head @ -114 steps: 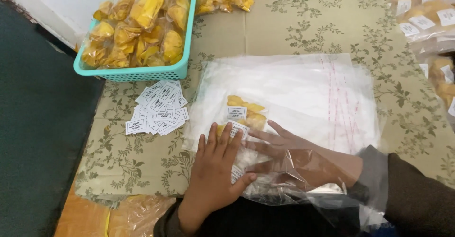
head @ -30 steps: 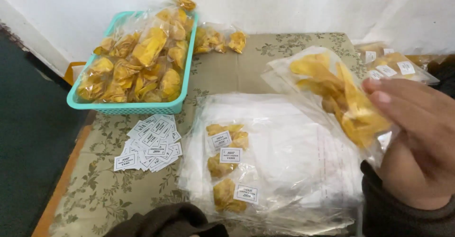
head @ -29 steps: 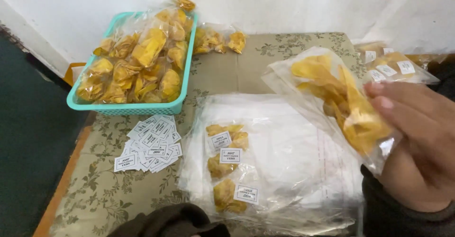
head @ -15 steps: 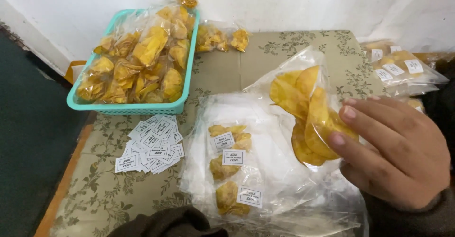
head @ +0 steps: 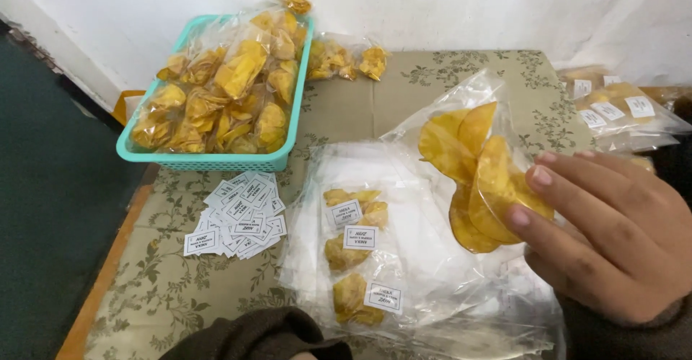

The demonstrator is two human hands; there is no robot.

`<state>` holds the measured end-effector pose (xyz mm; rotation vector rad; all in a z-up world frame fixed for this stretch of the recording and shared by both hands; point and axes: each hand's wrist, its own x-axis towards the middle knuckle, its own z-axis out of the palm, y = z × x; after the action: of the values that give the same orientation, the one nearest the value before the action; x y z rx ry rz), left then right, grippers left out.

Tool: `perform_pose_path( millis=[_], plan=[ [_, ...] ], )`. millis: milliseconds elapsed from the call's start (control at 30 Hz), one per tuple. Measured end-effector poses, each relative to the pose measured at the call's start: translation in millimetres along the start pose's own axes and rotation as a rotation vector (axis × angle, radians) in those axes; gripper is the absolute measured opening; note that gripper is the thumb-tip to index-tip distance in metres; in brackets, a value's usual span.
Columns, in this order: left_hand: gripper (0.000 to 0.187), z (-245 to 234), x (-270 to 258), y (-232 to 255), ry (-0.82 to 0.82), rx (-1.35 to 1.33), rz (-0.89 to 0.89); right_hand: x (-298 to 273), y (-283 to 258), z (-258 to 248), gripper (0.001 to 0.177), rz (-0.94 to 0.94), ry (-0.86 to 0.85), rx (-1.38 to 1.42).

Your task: The person is individually packaging pieces of dried fruit into small plastic bags and adding a small paper label to each bag.

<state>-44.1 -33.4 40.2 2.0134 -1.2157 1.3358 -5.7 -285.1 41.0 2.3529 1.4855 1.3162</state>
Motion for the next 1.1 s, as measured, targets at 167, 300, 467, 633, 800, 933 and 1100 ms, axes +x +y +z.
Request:
perform_pose_path(
  millis=[167,300,467,633,800,933,1100],
  plan=[
    [0.047,5,-4,-15,0.03,-0.03,-0.056,-1,2,3,0.024,0.014,0.047,-0.013],
    [0.048,16,-13,-43,0.062,-0.054,-0.081,-13,1,11,0.027,0.019,0.097,-0.057],
    [0.071,61,-69,-84,-0.102,-1.554,-0.968,26,-19,51,0.022,-0.063,0.133,-0.114],
    [0.043,89,-98,-97,0.073,-1.407,-1.313,29,-32,87,0.033,-0.053,-0.092,0.197],
    [0.039,100,-107,-100,0.069,-1.576,-1.276,24,-29,94,0.03,0.348,0.14,0.578],
    [0.041,99,-108,-91,0.029,-1.698,-1.236,15,-26,108,0.049,0.96,-0.104,0.786],
    [0.063,101,-106,-89,-0.045,-1.726,-1.227,10,-19,122,0.013,1.075,-0.148,0.945]
  ],
)
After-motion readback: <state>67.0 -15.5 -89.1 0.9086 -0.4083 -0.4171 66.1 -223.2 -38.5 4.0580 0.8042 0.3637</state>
